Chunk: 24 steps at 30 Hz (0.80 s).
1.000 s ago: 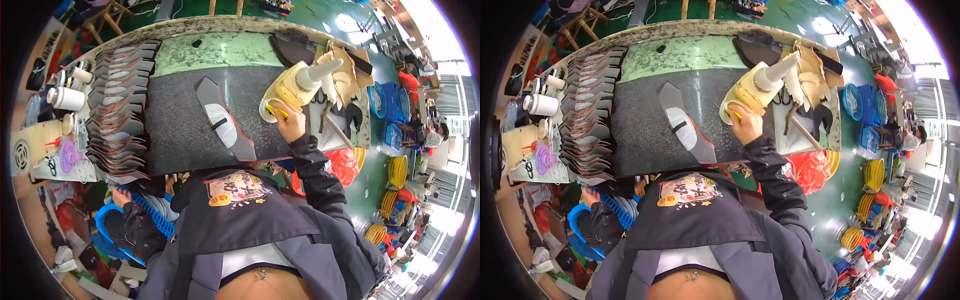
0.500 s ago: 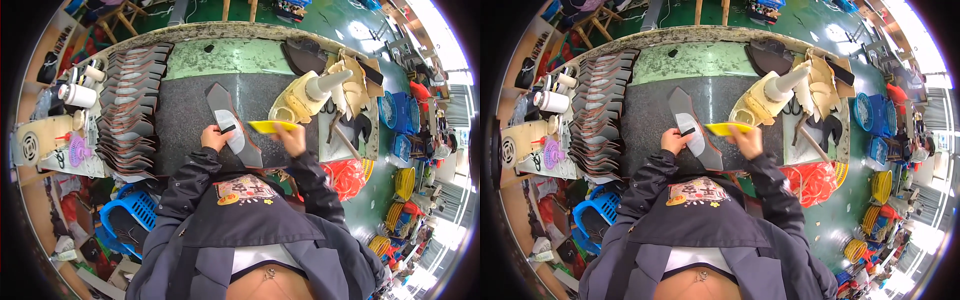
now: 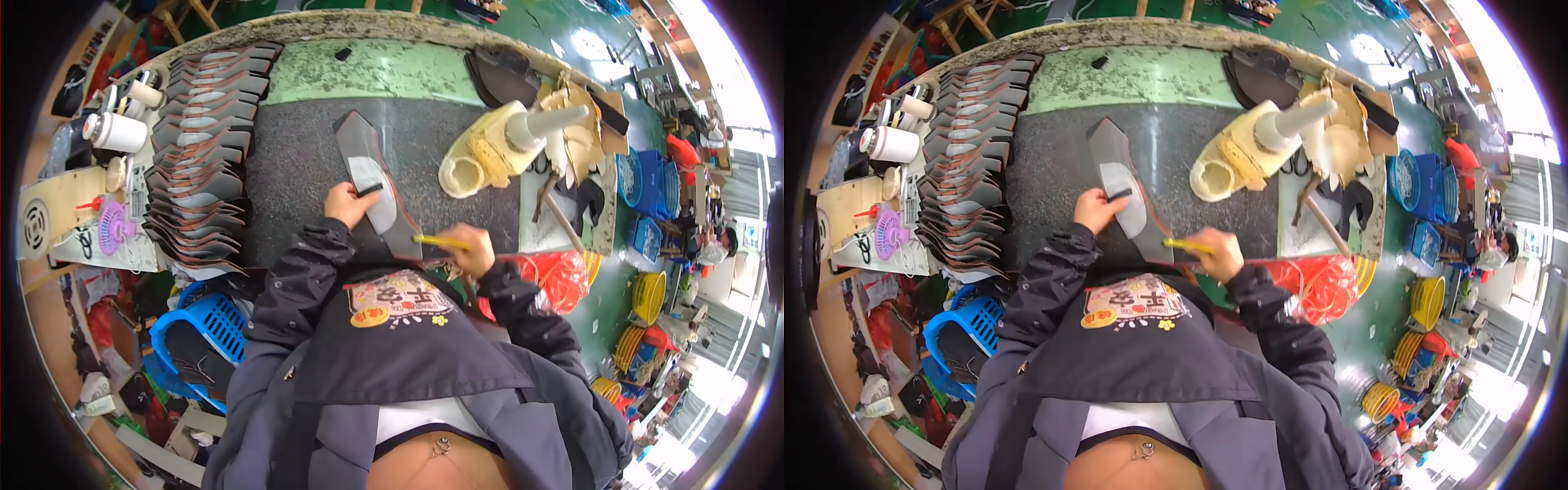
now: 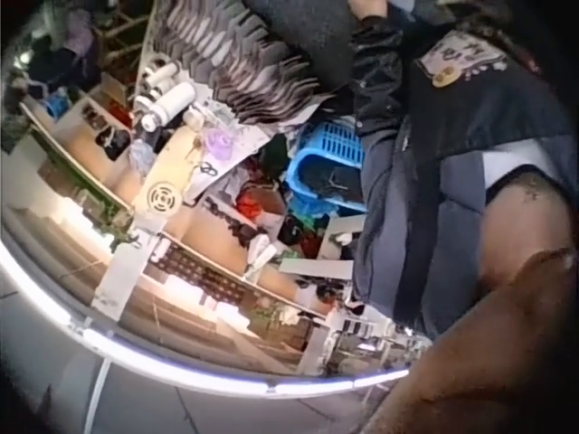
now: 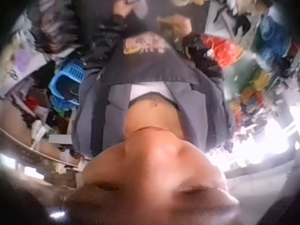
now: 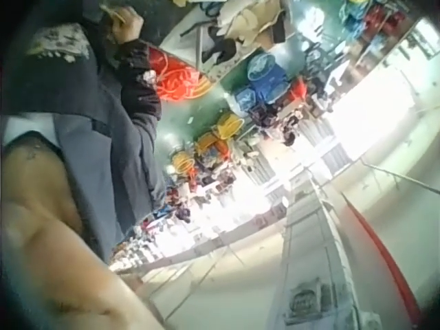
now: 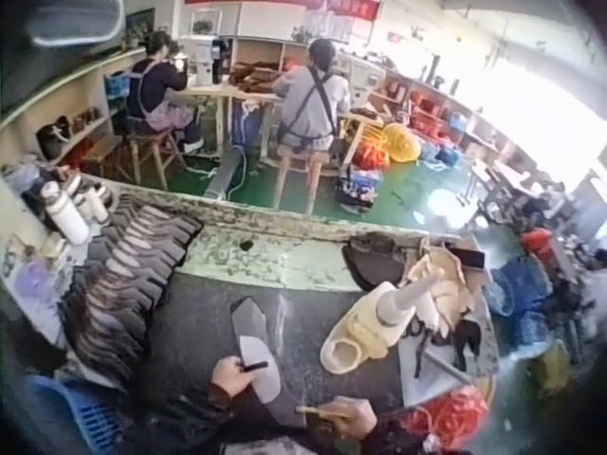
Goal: The person applies adhesive to shoe parts using a glue brush and trims excess material from the shoe parts with scissors.
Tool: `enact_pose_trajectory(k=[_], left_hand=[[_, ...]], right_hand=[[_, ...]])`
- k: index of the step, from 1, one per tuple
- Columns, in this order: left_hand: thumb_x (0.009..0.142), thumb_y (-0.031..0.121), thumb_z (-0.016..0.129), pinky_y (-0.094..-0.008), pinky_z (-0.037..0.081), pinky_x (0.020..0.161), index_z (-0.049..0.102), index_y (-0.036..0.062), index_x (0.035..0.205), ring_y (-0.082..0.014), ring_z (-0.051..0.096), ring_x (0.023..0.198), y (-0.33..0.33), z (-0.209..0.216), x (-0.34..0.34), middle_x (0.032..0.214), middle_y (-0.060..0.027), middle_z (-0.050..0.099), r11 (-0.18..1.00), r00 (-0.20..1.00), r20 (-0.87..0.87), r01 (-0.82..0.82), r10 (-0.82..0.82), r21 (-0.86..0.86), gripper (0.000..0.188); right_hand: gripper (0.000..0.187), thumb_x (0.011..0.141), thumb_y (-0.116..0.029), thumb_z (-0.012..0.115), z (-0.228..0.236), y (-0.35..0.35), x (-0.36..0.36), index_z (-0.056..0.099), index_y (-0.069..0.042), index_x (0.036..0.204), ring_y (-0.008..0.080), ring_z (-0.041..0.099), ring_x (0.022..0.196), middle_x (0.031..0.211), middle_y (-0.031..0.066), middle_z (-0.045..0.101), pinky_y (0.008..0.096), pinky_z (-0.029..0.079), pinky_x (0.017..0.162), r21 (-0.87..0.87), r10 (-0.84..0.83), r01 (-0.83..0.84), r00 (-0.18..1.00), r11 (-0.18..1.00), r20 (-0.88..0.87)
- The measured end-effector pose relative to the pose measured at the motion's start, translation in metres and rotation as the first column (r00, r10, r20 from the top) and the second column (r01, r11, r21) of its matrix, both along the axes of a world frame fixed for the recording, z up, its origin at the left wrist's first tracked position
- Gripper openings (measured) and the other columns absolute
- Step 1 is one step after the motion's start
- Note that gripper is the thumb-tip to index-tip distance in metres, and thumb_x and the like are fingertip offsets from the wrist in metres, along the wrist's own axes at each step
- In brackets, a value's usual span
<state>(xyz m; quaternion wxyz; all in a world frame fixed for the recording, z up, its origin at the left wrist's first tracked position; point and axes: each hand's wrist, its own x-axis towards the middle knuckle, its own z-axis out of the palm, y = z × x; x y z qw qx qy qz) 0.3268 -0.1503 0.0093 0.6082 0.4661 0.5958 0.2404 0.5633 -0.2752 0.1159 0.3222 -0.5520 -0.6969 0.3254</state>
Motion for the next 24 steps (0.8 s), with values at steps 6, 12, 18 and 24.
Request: enact_pose_trajectory(k=[6, 12, 18, 24], left_hand=[[0.07, 0.014, 0.072, -0.0218, 0.045, 0.047, 0.058, -0.0037, 0.088, -0.0105, 0.056, 0.055, 0.004, 0.031, 0.015, 0.069, -0.005, 0.061, 0.997, 0.997, -0.035, 0.068, -0.067, 0.021, 0.029], [0.067, 0.019, 0.073, -0.0222, 0.045, 0.049, 0.06, -0.003, 0.084, -0.0107, 0.056, 0.055, 0.003, 0.042, 0.014, 0.071, -0.0051, 0.061, 0.997, 0.989, -0.12, 0.081, -0.082, -0.015, 0.031], [0.067, 0.015, 0.07, -0.0236, 0.047, 0.052, 0.061, 0.0005, 0.09, -0.0124, 0.058, 0.06, 0.0, 0.054, 0.009, 0.076, -0.0045, 0.062, 0.982, 0.997, 0.046, 0.063, -0.056, -0.176, 0.028], [0.066, 0.009, 0.07, -0.0228, 0.046, 0.05, 0.06, -0.0019, 0.086, -0.012, 0.057, 0.059, -0.005, 0.041, 0.005, 0.075, -0.006, 0.061, 0.98, 0.998, 0.042, 0.055, -0.047, -0.194, 0.025]], right_hand=[[0.013, 0.071, -0.006, 0.062, -0.024, 0.048, 0.01, 0.065, -0.005, 0.083, 0.0283, 0.06, 0.069, 0.077, 0.0125, 0.062, 0.0328, 0.047, 0.061, 0.059, -0.071, 0.073, 0.997, 0.996, -0.037], [0.017, 0.069, -0.002, 0.063, -0.011, 0.001, 0.027, 0.064, -0.004, 0.085, 0.0276, 0.059, 0.066, 0.071, 0.0112, 0.058, 0.0338, 0.047, 0.059, 0.009, 0.186, -0.186, 0.982, 0.982, -0.023], [0.01, 0.075, -0.01, 0.06, -0.021, 0.068, -0.008, 0.066, -0.007, 0.082, 0.0285, 0.06, 0.067, 0.074, 0.013, 0.061, 0.0326, 0.047, 0.059, 0.073, 0.03, -0.025, 0.996, 0.997, -0.08], [0.014, 0.073, -0.02, 0.062, -0.018, 0.151, -0.036, 0.066, -0.01, 0.082, 0.0301, 0.06, 0.07, 0.077, 0.0132, 0.062, 0.0365, 0.048, 0.061, 0.216, -0.108, 0.089, 0.991, 0.972, 0.082]])
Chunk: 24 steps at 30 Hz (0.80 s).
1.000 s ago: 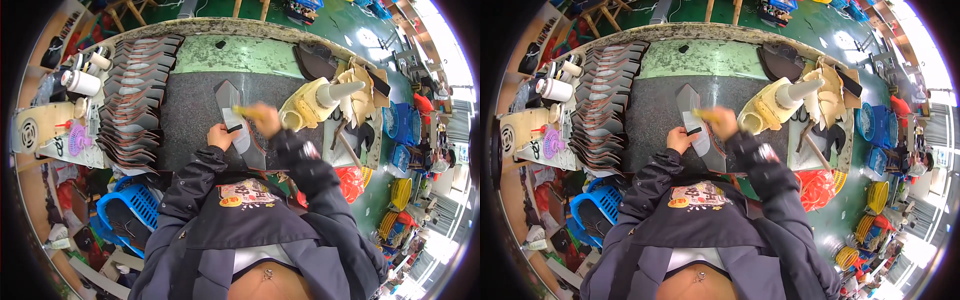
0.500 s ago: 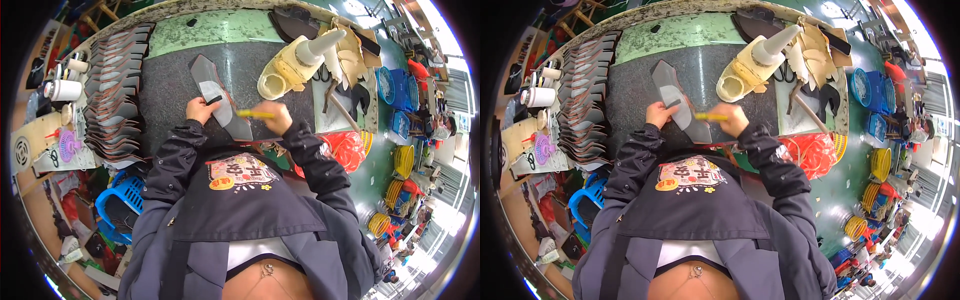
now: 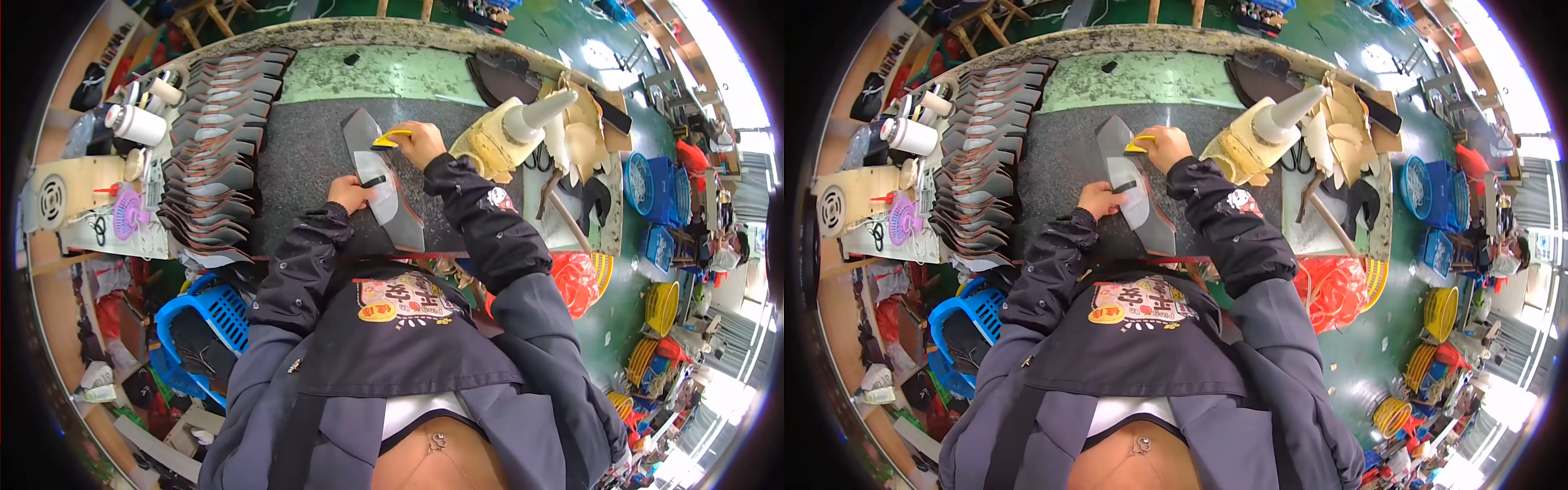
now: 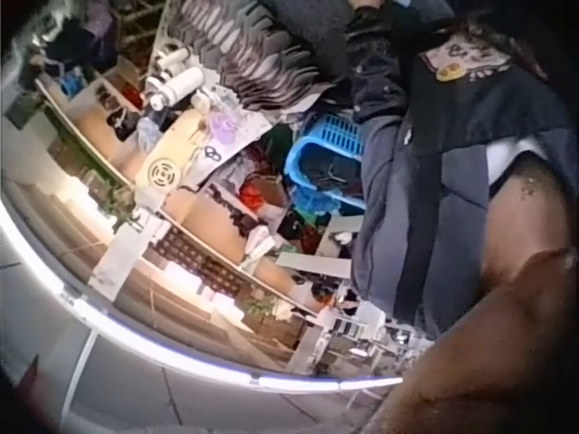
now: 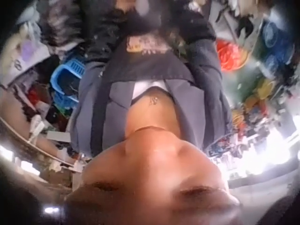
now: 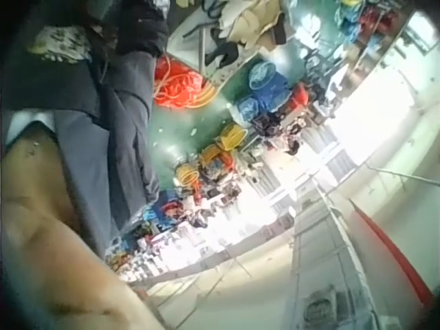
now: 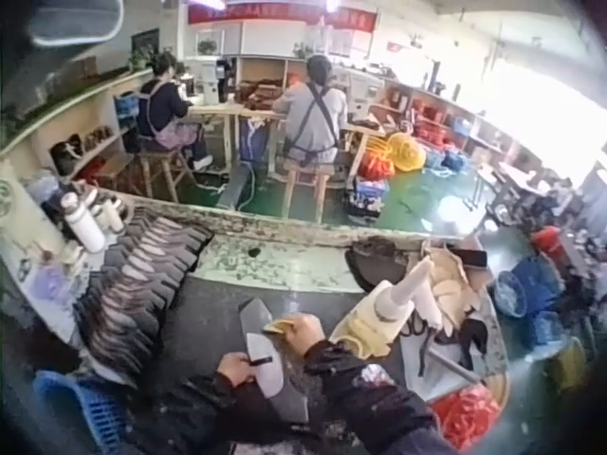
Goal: The person applies adhesive to shoe parts using a glue brush and trims excess material from the shoe parts with scissors.
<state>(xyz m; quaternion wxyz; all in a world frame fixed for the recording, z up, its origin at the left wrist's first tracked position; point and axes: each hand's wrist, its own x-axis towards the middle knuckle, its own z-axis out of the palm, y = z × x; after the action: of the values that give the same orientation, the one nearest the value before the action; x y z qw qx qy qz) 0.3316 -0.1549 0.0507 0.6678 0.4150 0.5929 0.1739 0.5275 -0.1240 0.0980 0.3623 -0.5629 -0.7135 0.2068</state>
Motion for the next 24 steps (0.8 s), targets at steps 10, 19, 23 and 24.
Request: enact_pose_trajectory(k=[10, 19, 23, 24], left_hand=[[0.072, 0.014, 0.068, -0.0267, 0.044, 0.052, 0.063, -0.0006, 0.083, -0.013, 0.055, 0.058, -0.023, 0.013, -0.003, 0.071, -0.0048, 0.061, 0.995, 0.999, 0.003, -0.036, 0.036, 0.091, 0.02], [0.079, 0.004, 0.058, -0.0238, 0.047, 0.065, 0.051, 0.0073, 0.108, -0.0097, 0.056, 0.078, -0.144, 0.126, -0.057, 0.094, 0.0008, 0.058, 0.892, 0.774, 0.559, -0.433, 0.297, 0.125, 0.03], [0.079, -0.002, 0.051, -0.032, 0.048, 0.077, 0.046, 0.0056, 0.112, -0.0189, 0.057, 0.094, -0.193, 0.17, -0.154, 0.105, -0.0072, 0.055, 0.532, 0.483, 0.663, -0.834, 0.572, 0.149, 0.034], [0.081, 0.0, 0.049, -0.0379, 0.047, 0.084, 0.043, 0.0049, 0.114, -0.0237, 0.055, 0.101, -0.206, 0.158, -0.189, 0.111, -0.0095, 0.054, 0.468, 0.467, 0.666, -0.862, 0.581, 0.196, 0.034]], right_hand=[[0.012, 0.073, -0.012, 0.062, -0.003, -0.019, -0.032, 0.067, -0.008, 0.082, 0.0295, 0.059, 0.067, 0.075, 0.012, 0.062, 0.0354, 0.047, 0.06, 0.178, 0.016, -0.009, 0.999, 0.984, -0.037], [0.02, 0.076, -0.016, 0.061, 0.122, -0.109, 0.095, 0.06, -0.005, 0.092, 0.0312, 0.06, 0.078, 0.084, 0.0149, 0.062, 0.0374, 0.046, 0.071, -0.13, -0.046, 0.054, 0.997, 0.99, 0.063], [0.028, 0.073, -0.017, 0.063, 0.071, -0.163, 0.11, 0.06, -0.006, 0.098, 0.0292, 0.06, 0.073, 0.079, 0.0152, 0.062, 0.0353, 0.046, 0.069, 0.065, -0.196, 0.187, 0.963, 0.98, 0.185], [0.045, 0.072, -0.014, 0.065, 0.094, -0.166, 0.092, 0.051, -0.006, 0.114, 0.0273, 0.059, 0.078, 0.091, 0.0161, 0.06, 0.0342, 0.045, 0.071, -0.235, -0.323, 0.357, 0.931, 0.904, 0.172]])
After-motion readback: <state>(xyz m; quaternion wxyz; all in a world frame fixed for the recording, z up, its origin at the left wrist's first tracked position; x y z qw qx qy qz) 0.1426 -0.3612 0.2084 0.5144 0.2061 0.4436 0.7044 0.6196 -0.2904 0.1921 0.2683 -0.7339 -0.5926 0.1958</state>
